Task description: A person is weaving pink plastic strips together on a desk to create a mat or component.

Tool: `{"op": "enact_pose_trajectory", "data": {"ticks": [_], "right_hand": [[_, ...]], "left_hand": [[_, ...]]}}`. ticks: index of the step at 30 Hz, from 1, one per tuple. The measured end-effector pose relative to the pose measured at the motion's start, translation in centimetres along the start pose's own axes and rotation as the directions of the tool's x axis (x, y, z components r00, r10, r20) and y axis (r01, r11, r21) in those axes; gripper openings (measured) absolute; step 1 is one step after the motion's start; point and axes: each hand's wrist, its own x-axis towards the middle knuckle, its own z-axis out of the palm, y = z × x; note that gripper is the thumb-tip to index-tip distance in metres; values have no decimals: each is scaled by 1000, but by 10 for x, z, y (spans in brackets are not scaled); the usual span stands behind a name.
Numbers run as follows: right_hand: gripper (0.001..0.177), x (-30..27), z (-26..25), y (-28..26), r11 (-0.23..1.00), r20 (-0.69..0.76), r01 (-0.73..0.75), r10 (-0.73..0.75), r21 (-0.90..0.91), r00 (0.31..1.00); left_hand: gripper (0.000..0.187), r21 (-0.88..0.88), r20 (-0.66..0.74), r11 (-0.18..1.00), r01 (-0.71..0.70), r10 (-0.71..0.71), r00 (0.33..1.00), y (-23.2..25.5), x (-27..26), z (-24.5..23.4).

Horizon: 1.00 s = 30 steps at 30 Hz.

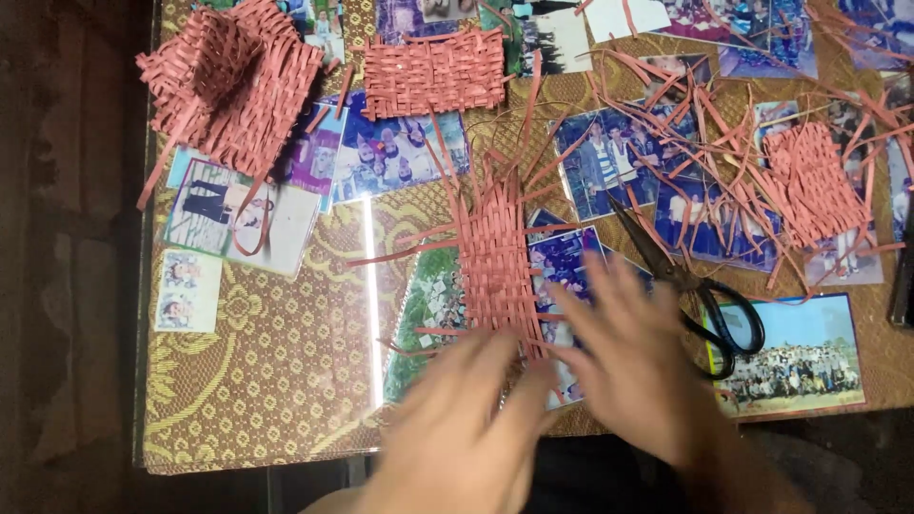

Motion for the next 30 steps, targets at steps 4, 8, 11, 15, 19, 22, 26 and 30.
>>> {"op": "enact_pose_trajectory", "data": {"ticks": [4,8,11,15,19,22,26,30], "right_hand": [[56,35,46,-17,982,346,-165,188,-94,919],[63,25,95,-1,996,252,-79,84,-29,964],[57,14,104,6,998,155,34,-25,-56,988],[29,34,88,2,980,-166,107,-79,169,983],[29,64,105,10,982,-316,172,-140,76,938],[30,79,120,17,974,-397,226,-193,37,897],[26,91,128,21,981,-386,192,-180,-10,905],[28,108,124,24,992,-354,125,-128,-31,926]], "left_hand": [[52,2,481,1000,19,-18,877,-24,1,65],[43,188,370,980,63,-130,920,-53,-33,100],[45,152,395,986,66,-121,911,-57,-53,99],[42,125,318,986,106,-141,937,-53,-38,90],[36,211,147,970,118,-151,978,-67,-22,105],[39,260,92,957,128,-156,983,-78,-12,116],[39,275,112,957,96,-131,985,-102,-3,135],[30,298,88,949,101,-133,987,-115,8,145]]}}
